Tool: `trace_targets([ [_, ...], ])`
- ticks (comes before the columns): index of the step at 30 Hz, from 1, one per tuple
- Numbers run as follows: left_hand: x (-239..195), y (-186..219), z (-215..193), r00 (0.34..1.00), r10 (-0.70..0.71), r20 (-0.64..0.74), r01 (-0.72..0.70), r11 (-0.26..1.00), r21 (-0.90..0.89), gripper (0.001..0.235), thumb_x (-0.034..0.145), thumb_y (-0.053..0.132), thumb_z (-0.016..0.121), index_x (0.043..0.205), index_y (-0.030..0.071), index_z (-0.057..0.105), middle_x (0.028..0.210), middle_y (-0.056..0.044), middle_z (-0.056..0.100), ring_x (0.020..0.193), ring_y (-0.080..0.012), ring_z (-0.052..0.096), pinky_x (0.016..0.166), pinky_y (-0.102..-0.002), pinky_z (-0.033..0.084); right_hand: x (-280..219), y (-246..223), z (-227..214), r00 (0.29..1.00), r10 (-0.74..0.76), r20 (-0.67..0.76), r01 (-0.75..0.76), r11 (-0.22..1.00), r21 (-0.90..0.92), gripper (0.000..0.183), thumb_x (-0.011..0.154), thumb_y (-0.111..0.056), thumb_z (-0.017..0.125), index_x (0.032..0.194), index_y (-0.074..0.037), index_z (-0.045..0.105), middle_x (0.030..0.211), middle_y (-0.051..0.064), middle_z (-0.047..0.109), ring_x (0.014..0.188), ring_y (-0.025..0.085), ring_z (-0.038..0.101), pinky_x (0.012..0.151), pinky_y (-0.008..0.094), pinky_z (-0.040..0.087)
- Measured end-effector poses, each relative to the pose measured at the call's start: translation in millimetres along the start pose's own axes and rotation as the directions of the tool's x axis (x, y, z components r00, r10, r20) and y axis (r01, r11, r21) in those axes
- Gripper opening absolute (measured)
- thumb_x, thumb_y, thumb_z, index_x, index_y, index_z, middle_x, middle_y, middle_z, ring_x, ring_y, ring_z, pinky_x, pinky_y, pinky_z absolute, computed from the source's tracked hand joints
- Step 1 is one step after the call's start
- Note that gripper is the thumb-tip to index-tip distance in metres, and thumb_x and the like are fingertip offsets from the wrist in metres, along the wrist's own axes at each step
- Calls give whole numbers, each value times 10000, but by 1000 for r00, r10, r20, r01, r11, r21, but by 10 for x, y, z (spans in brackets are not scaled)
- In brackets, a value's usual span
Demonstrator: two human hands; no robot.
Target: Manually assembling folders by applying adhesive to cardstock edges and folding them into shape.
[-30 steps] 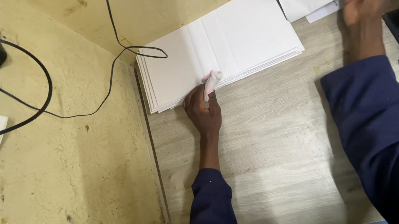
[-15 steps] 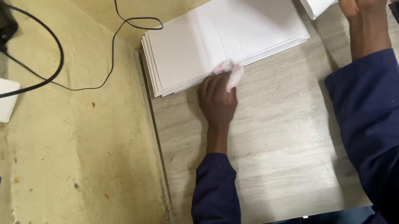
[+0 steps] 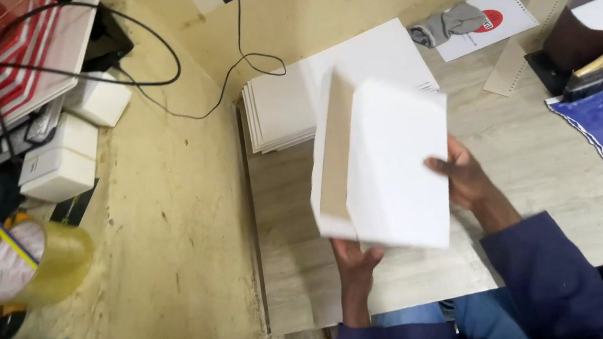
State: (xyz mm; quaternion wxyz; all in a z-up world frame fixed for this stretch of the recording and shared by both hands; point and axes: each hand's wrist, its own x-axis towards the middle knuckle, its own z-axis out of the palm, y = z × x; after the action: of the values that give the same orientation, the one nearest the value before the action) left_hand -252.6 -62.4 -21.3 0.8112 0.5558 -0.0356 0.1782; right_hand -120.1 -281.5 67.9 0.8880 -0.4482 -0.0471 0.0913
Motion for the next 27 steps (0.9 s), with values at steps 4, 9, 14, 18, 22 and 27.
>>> trace_targets([
  [4,-1766,-1062,-1211,956,287,55,-225,603,765,683,973,-203,533,1498,206,686,1519,-95,664,1345,-282,686,1195,-371,447,-860,560,-11,922,367,125,-356,929,-99,1012,673,-100,873,1594,-29,460,1475,229,670,1246,359,680,939,539,614],
  [9,-1548,1139,23,485,-586,-649,106,776,-622,641,899,168,621,1523,31,566,1406,-225,670,1269,-431,620,1119,-562,485,-1401,343,221,853,504,132,-447,838,-312,968,845,-419,673,1705,-156,315,1672,89,498,1303,307,673,1002,490,598],
  [14,-1598,1672,165,414,-501,-760,54,847,-529,628,950,215,539,1572,136,527,1420,-173,641,1274,-393,590,1068,-551,475,-1244,553,-303,967,250,38,-224,916,-332,841,904,-254,703,1659,-144,348,1675,198,471,1119,332,735,840,476,639],
  [18,-1385,1991,512,512,-495,-702,97,845,-526,647,1007,353,455,1606,112,498,1511,-177,613,1357,-393,564,1134,-542,441,-1533,308,-76,999,40,32,-22,902,-431,552,929,-46,768,1456,-79,609,1238,83,661,1015,190,707,955,337,586],
  [22,-1280,2128,800,462,-598,-655,264,798,-542,809,981,513,415,1634,39,483,1648,-228,571,1510,-408,530,1280,-531,391,-1862,462,-174,998,0,-62,-22,932,-362,343,887,-147,835,1162,40,753,745,185,783,691,266,772,821,420,665],
  [27,-1405,1621,630,530,-547,-648,285,834,-472,873,912,557,486,1624,52,498,1622,-166,602,1491,-318,561,1274,-441,412,-2347,250,54,984,-92,151,153,869,-470,377,974,-27,536,1271,20,763,961,186,821,816,297,798,873,464,684],
])
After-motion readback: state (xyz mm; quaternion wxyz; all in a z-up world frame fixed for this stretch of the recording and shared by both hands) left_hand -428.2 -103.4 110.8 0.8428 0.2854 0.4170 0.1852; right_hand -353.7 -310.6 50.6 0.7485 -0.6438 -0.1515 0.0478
